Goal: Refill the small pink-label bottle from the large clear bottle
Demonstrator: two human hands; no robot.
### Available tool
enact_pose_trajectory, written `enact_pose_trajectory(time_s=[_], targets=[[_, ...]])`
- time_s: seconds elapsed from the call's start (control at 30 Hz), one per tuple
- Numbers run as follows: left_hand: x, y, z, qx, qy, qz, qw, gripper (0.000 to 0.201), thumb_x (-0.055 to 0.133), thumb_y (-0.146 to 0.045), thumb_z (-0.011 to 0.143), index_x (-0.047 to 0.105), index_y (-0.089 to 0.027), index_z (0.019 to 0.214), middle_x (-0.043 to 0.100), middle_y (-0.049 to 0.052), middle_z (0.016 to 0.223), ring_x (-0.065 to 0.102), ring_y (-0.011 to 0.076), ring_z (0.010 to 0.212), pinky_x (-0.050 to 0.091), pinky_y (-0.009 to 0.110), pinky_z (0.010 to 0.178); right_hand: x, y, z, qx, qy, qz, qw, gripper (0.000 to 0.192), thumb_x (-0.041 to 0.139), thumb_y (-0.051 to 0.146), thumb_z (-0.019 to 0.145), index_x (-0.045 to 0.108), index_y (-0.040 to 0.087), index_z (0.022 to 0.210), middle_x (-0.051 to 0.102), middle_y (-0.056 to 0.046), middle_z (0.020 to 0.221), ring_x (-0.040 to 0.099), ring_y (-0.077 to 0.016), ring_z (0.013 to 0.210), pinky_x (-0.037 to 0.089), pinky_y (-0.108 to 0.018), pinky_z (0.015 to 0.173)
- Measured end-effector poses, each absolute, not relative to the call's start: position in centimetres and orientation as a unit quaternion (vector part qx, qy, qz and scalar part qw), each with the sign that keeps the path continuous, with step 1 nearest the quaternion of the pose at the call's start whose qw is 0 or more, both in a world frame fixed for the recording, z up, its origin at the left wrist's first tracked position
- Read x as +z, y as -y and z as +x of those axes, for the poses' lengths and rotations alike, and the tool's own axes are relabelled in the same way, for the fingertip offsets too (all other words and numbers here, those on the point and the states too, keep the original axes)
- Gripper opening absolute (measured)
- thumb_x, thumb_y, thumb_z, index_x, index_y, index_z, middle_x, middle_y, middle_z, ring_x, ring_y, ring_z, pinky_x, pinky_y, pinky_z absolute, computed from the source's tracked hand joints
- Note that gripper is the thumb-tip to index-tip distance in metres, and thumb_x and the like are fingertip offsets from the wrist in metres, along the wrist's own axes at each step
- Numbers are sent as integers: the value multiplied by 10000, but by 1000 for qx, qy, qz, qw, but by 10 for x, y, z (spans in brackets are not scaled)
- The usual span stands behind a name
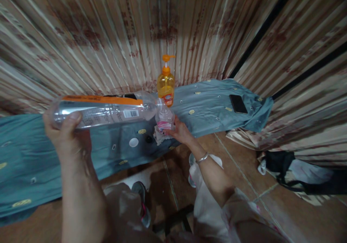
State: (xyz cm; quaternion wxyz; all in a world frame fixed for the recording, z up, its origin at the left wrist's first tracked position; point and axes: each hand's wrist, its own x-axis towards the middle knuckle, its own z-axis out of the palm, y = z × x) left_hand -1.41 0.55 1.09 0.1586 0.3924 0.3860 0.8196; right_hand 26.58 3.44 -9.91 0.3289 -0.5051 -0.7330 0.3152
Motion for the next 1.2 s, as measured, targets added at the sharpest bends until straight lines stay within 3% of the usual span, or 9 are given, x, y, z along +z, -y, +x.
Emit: enact_pose_trajectory(time_s=[1.2], targets=[[13,-4,-12,820,-374,404,155,391,698,-232,375,565,-186,740,520,-25,761,517,123,767,415,376,873,-102,-36,266,310,734,-507,328,605,669,397,723,409,154,1212,654,-88,998,638,-236,879,476,-311,736]])
